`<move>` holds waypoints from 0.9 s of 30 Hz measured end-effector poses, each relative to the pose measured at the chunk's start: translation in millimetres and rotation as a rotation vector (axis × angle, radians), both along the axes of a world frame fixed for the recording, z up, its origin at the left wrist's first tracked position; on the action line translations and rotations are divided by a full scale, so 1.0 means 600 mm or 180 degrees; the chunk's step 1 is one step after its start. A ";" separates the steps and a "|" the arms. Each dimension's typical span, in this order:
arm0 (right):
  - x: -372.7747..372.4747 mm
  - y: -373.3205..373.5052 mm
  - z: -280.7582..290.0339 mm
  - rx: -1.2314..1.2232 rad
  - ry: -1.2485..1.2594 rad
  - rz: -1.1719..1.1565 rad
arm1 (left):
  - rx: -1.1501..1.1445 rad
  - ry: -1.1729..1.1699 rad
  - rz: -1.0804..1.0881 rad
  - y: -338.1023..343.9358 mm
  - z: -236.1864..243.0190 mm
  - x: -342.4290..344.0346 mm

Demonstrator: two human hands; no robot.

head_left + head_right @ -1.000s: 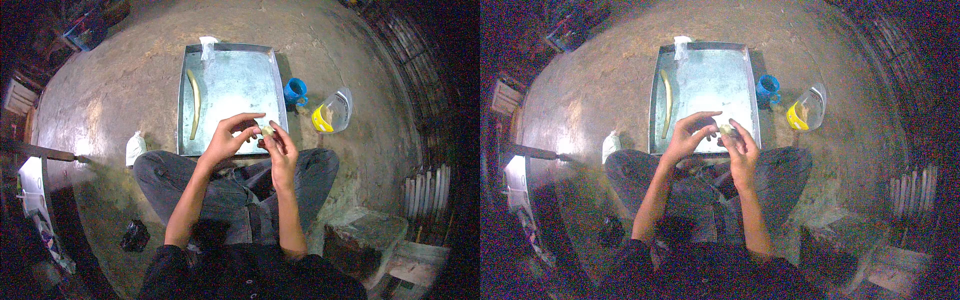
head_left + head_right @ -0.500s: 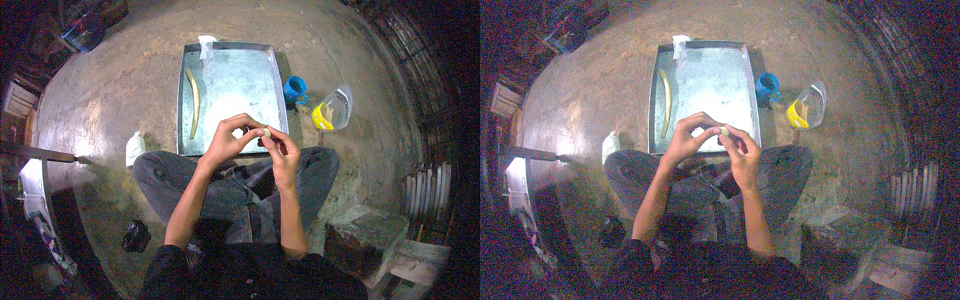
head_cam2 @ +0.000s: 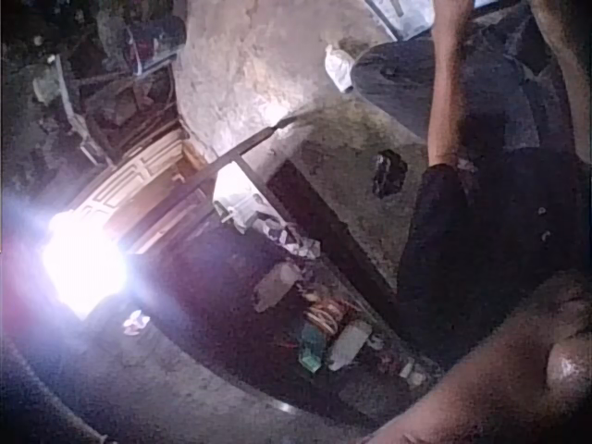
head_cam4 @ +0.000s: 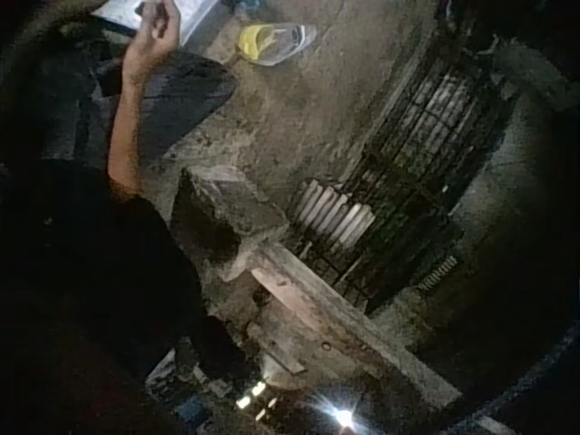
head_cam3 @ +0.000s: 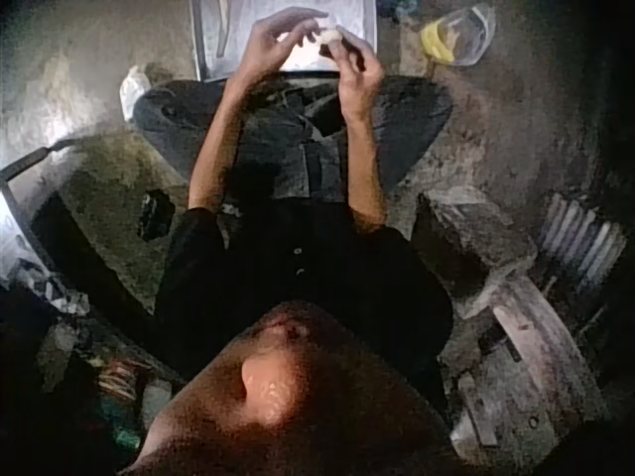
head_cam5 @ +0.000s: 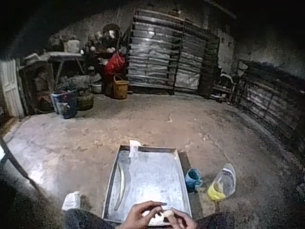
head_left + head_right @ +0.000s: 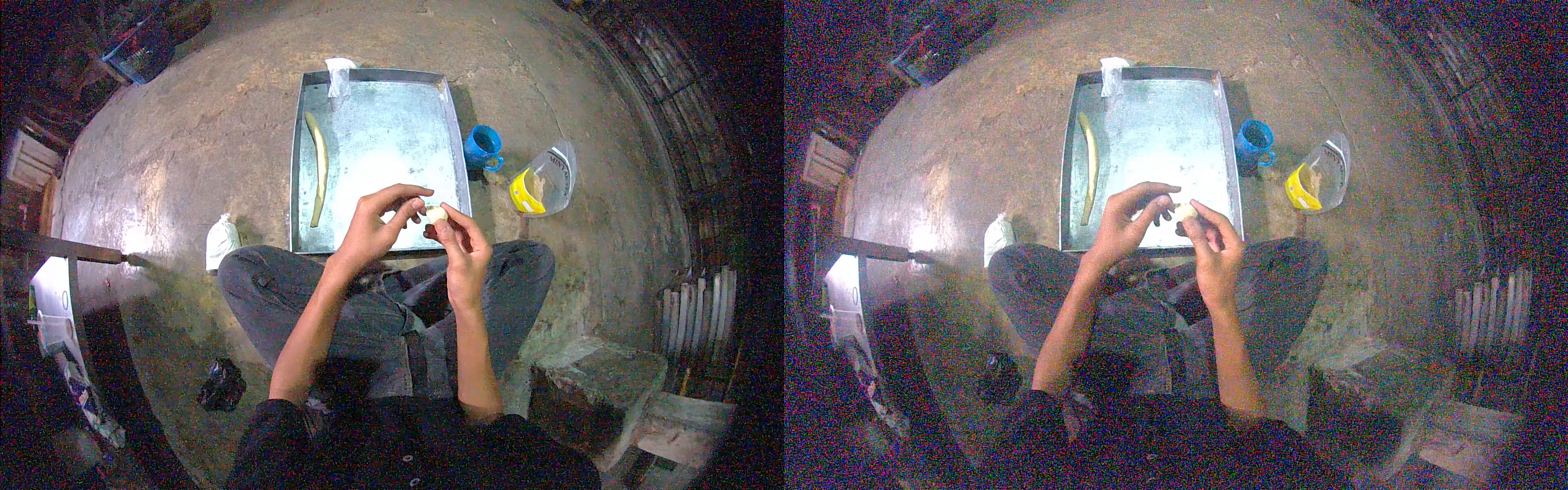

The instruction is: The person shapes pieces of dough by hand on a metal tray, pinching portions from a long dough roll and rolling them into small balls. They then flatten the dough balls into discs and place them at the edge of the tray.

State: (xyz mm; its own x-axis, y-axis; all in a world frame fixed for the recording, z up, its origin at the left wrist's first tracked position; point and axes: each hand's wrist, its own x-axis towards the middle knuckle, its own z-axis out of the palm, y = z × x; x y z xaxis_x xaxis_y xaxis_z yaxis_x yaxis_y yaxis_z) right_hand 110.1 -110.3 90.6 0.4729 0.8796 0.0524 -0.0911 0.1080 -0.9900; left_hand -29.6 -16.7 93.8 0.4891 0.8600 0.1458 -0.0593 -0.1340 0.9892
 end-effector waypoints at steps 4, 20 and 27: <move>0.000 -0.001 0.008 0.0040 0.0165 -0.0029 | 0.1093 -0.0033 -0.0154 0.014 -0.003 -0.010; 0.008 -0.010 0.010 -0.0102 0.1175 0.0491 | 0.0398 -0.0612 -0.0085 0.019 -0.010 -0.022; 0.009 -0.011 0.018 -0.0127 0.1137 0.0564 | 0.0812 -0.0290 -0.0307 0.018 -0.005 -0.013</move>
State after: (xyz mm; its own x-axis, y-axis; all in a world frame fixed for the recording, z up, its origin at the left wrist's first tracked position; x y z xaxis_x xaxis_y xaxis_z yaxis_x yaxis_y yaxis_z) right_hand 115.2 -117.1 101.4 0.2959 0.9472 -0.1237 -0.4441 0.0217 -0.8957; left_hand -37.2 -5.6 90.7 0.5419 0.7400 0.3985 -0.1708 -0.3673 0.9143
